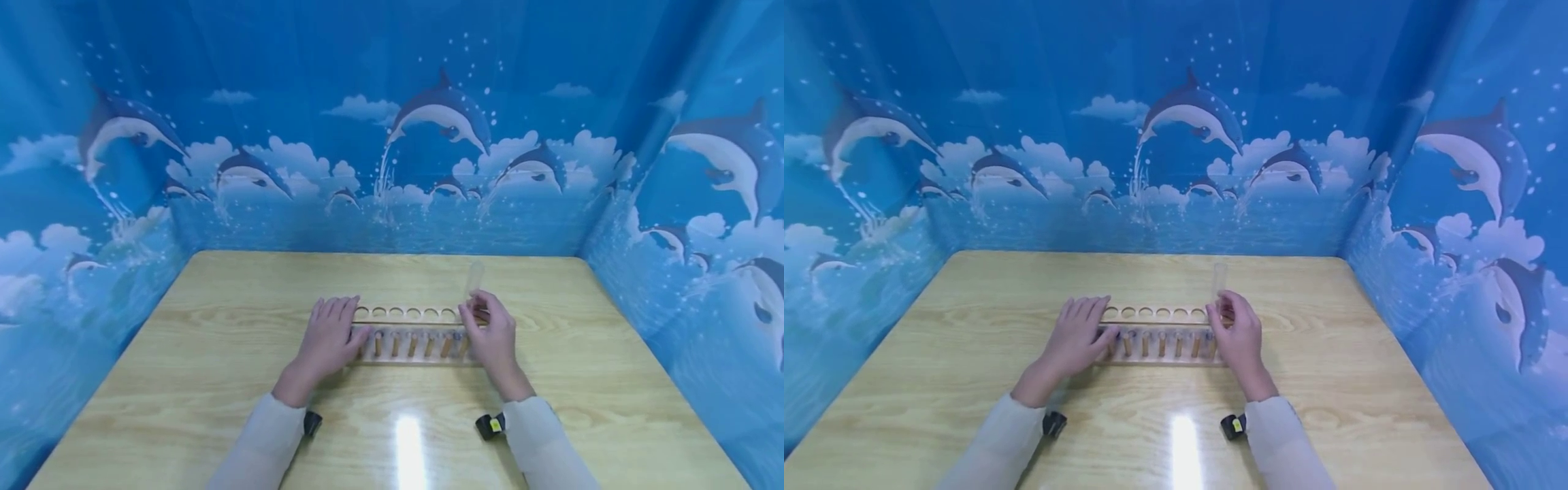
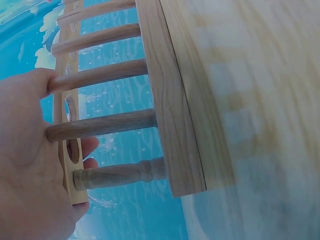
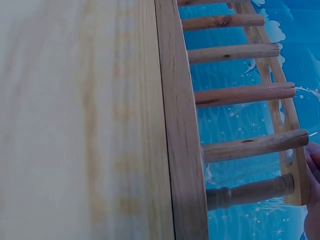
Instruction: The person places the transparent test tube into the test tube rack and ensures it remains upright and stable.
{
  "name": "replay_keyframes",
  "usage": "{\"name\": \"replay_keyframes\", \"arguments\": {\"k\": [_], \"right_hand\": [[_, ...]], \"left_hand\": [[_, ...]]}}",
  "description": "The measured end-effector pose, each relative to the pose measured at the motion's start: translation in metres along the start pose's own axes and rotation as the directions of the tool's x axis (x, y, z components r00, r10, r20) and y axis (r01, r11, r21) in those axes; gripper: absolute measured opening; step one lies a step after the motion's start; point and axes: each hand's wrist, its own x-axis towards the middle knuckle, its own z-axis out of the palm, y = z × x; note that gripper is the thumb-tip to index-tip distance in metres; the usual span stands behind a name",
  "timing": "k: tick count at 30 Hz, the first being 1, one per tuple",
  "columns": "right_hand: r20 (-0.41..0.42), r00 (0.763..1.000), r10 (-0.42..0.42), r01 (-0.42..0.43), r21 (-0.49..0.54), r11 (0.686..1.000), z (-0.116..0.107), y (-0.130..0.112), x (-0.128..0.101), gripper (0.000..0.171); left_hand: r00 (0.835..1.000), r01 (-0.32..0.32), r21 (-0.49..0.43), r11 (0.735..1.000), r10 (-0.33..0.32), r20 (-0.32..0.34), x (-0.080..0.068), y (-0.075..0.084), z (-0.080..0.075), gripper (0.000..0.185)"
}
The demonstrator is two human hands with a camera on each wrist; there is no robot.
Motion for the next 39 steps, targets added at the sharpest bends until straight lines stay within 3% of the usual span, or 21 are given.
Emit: {"name": "replay_keyframes", "arguments": {"k": [16,29,35,39], "right_hand": [[0.031,0.998,0.046,-0.046,0.016,0.999,-0.001,-0.004,0.002,0.017],[0.021,0.998,0.056,-0.057,0.046,0.997,0.001,-0.007,0.004,0.025],[-0.007,0.99,0.141,-0.139,0.117,0.983,0.0,-0.013,0.005,0.039],[-0.001,0.985,0.172,-0.17,0.15,0.974,-0.01,-0.031,0.008,0.035]], "left_hand": [[1.0,0.011,-0.009,1.0,-0.011,-0.006,-0.004,-0.004,0.003,0.065],[0.999,0.03,-0.009,1.0,-0.03,-0.01,-0.005,-0.005,0.002,0.065],[0.999,0.021,-0.016,1.0,-0.022,-0.029,-0.004,-0.003,0.0,0.065],[1.0,0.012,-0.026,1.0,-0.013,-0.014,-0.001,0.001,-0.001,0.064]]}}
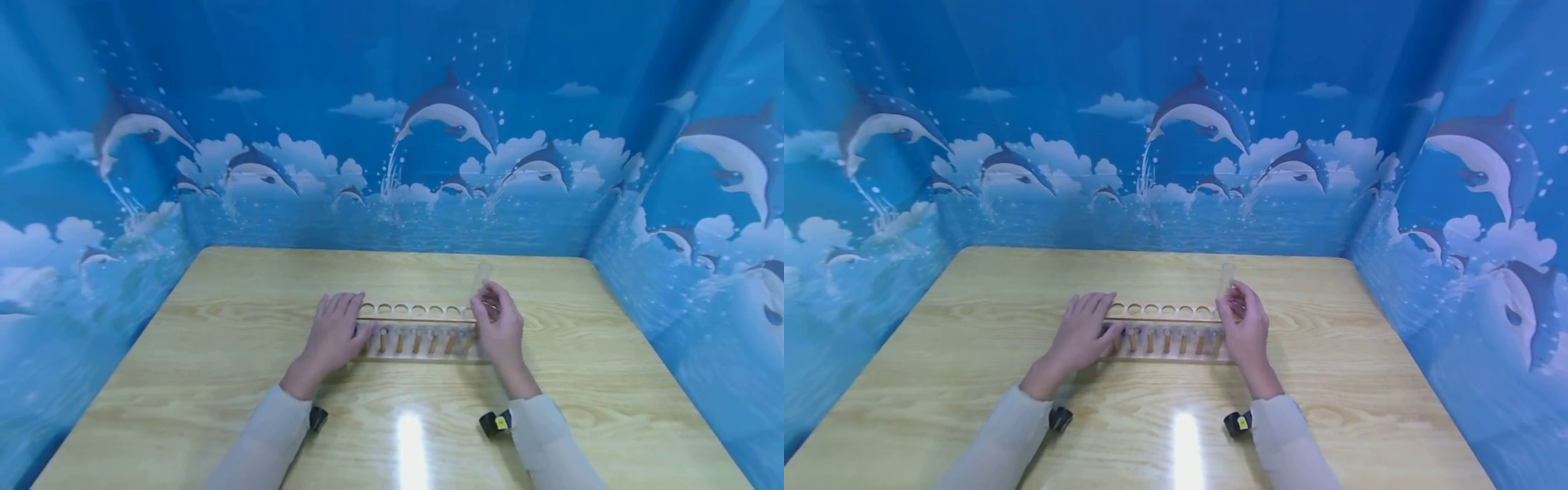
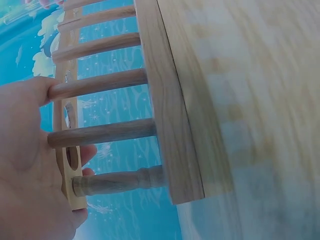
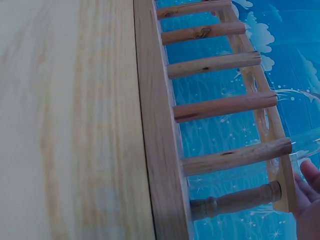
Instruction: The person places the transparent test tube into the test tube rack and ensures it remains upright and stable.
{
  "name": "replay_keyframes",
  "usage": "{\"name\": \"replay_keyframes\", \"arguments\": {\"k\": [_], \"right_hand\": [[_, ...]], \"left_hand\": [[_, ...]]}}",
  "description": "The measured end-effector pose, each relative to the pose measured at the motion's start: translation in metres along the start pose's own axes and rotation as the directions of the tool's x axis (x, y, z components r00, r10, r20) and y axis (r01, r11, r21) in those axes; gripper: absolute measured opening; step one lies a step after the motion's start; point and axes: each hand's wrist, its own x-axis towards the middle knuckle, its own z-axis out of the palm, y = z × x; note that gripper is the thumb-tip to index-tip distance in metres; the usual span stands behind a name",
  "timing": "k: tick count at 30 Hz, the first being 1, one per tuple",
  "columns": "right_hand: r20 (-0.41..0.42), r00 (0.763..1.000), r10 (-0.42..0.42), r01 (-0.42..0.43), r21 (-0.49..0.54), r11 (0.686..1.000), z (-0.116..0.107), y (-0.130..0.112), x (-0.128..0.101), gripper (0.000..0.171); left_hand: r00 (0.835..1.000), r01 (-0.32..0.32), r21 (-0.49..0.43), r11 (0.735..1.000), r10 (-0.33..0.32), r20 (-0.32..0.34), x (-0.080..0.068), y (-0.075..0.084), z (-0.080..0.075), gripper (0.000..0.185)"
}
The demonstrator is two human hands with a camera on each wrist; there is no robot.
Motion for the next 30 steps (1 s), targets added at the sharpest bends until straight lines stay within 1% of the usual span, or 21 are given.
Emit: {"name": "replay_keyframes", "arguments": {"k": [2,3,6,9,11,14,17,21,24,28,30], "right_hand": [[0.023,1.0,-0.006,0.006,0.002,1.0,-0.005,-0.009,0.001,0.033],[0.039,0.999,-0.006,0.006,-0.002,1.0,-0.007,-0.009,0.002,0.033],[0.097,0.995,0.016,-0.013,-0.036,0.999,-0.012,0.004,0.005,0.037],[0.161,0.985,0.068,-0.055,-0.081,0.995,-0.017,0.019,0.006,0.045],[0.193,0.976,0.098,-0.079,-0.107,0.991,-0.02,0.021,0.006,0.049],[0.221,0.968,0.118,-0.087,-0.148,0.985,-0.023,0.022,0.006,0.052],[0.245,0.961,0.127,-0.081,-0.191,0.978,-0.026,0.024,0.008,0.051],[0.295,0.943,0.154,-0.078,-0.256,0.964,-0.03,0.025,0.011,0.053],[0.332,0.929,0.165,-0.063,-0.298,0.952,-0.034,0.027,0.013,0.054],[0.375,0.916,0.142,-0.002,-0.349,0.937,-0.039,0.03,0.017,0.055],[0.402,0.905,0.14,0.022,-0.372,0.928,-0.042,0.031,0.018,0.056]], "left_hand": [[1.0,0.006,-0.011,1.0,-0.006,0.012,0.001,0.002,0.0,0.063],[1.0,0.011,-0.015,1.0,-0.01,0.019,0.002,0.003,0.0,0.063],[0.999,0.019,-0.031,0.999,-0.018,0.029,0.004,0.004,0.0,0.062],[0.999,0.026,-0.047,0.999,-0.024,0.035,0.005,0.004,0.0,0.061],[0.999,0.026,-0.069,0.997,-0.024,0.032,0.006,0.003,0.0,0.061],[0.999,0.034,-0.106,0.994,-0.033,0.017,0.006,0.003,-0.003,0.059],[0.998,0.053,-0.115,0.992,-0.055,-0.01,0.006,0.0,-0.007,0.057],[0.996,0.085,-0.094,0.992,-0.088,-0.031,0.006,-0.005,-0.012,0.059],[0.994,0.104,-0.086,0.991,-0.106,-0.02,0.004,-0.01,-0.016,0.061],[0.992,0.123,-0.082,0.989,-0.124,0.0,0.002,-0.018,-0.02,0.061],[0.991,0.132,-0.081,0.988,-0.131,0.01,0.001,-0.022,-0.022,0.061]]}}
